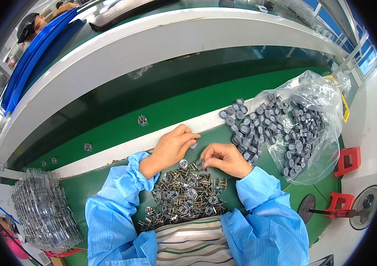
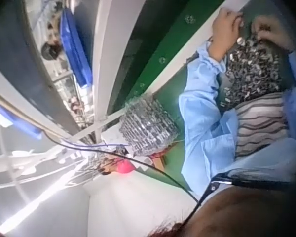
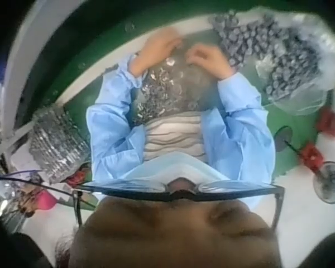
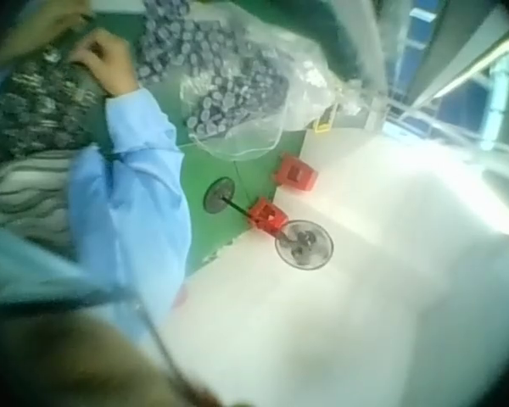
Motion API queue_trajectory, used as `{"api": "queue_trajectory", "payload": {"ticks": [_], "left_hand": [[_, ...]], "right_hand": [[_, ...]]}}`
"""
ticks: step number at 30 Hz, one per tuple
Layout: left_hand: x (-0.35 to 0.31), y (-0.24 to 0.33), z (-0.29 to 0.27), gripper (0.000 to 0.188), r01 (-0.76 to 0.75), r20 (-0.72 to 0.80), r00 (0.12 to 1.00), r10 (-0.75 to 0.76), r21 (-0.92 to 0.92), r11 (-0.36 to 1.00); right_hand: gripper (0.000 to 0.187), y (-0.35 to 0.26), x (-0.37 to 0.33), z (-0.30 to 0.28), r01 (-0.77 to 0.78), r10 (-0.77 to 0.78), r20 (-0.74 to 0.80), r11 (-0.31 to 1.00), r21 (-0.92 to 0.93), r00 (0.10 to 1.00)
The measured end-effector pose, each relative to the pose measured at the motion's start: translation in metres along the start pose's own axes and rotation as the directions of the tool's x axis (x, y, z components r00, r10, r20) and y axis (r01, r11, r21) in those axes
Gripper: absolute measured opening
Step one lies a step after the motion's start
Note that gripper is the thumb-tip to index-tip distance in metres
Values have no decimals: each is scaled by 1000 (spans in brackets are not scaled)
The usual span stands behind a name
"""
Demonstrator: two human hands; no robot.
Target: The person assembles small metal clips onto circular plastic components by hand, attaching them one by one.
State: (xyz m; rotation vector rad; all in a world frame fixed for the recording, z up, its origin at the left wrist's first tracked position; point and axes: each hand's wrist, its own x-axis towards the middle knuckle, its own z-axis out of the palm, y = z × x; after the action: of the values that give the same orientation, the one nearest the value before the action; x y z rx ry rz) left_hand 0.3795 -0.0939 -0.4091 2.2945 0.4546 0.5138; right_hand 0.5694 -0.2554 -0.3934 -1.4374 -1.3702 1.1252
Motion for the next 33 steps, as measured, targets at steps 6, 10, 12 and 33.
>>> {"api": "queue_trajectory", "payload": {"ticks": [6, 10, 12, 33], "left_hand": [[4, -5, -12, 32, -222, 123, 966, 225, -42, 974], [4, 9, -12, 35, 64, 206, 977, -53, -47, 997], [4, 8, -11, 35, 107, 217, 972, -94, -51, 993], [4, 10, -26, 20, -354, 225, 902, 369, -108, 929]], "right_hand": [[22, 4, 2, 4, 58, -69, -172, 996, -70, 983], [27, 3, 1, 6, 127, -148, -130, 979, -158, 980], [28, 0, 2, 7, 78, -105, -155, 982, -169, 982], [14, 12, 8, -2, 125, -294, -326, 883, -453, 899]]}}
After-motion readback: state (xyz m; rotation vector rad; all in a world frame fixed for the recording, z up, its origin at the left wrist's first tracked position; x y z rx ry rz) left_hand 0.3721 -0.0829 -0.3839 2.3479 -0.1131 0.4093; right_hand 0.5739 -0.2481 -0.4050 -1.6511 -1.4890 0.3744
